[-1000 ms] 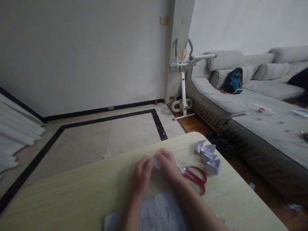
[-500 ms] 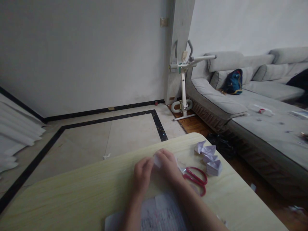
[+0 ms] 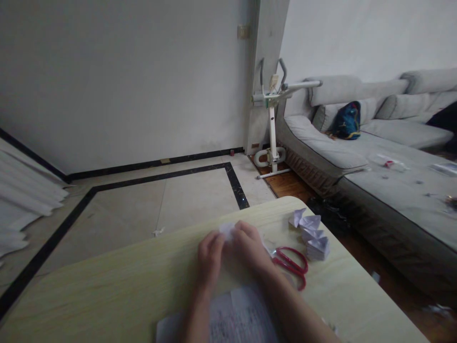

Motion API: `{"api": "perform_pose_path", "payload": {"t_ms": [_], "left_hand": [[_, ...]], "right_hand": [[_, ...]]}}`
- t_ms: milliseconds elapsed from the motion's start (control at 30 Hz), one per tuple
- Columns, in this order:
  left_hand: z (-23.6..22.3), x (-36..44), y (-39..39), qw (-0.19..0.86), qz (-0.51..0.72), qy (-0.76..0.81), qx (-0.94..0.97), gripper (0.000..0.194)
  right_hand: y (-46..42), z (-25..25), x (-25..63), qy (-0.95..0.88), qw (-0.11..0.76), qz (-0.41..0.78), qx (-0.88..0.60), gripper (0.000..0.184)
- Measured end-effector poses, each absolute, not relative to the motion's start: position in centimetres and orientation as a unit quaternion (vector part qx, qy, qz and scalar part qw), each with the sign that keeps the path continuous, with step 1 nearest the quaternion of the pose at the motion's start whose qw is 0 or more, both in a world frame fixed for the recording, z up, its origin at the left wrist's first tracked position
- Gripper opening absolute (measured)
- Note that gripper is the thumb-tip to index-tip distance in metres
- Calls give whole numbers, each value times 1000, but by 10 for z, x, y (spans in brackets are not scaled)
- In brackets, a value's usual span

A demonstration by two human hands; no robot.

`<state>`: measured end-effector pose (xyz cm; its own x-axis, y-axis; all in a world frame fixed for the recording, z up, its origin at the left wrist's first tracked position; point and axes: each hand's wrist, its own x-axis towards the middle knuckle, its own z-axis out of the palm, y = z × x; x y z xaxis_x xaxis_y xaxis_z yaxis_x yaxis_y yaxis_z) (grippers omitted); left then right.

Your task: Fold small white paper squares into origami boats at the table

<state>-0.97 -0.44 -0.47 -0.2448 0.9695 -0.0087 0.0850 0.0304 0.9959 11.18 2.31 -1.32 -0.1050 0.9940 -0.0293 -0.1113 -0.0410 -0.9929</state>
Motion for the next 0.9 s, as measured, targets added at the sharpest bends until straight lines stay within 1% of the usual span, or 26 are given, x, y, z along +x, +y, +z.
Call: {"api": "perform_pose_path", "payload": {"t_ms": [133,233,333,500,667,900], "left_hand": [[-6,-9,-5,439,525,570,455,25],[-9,-9,-5,453,534,558,444,24],[-9,-9,-6,442,531,570,444,25],[-9,-11,-3,434,524,581,447,29],[-9,-10,-1,414,530,587,450,28],[-4,-10,-2,427,521,578,461,26]], "right_hand": [[23,-10,111,-494,497,544,-463,23],[22,-5,112,-490,490,548,-468,22],[21,-2,113,-487,485,554,-470,20],[21,-2,112,-496,484,544,-473,25],[18,3,109,-517,451,572,-449,23],[17,0,108,-491,467,571,-463,23]]}}
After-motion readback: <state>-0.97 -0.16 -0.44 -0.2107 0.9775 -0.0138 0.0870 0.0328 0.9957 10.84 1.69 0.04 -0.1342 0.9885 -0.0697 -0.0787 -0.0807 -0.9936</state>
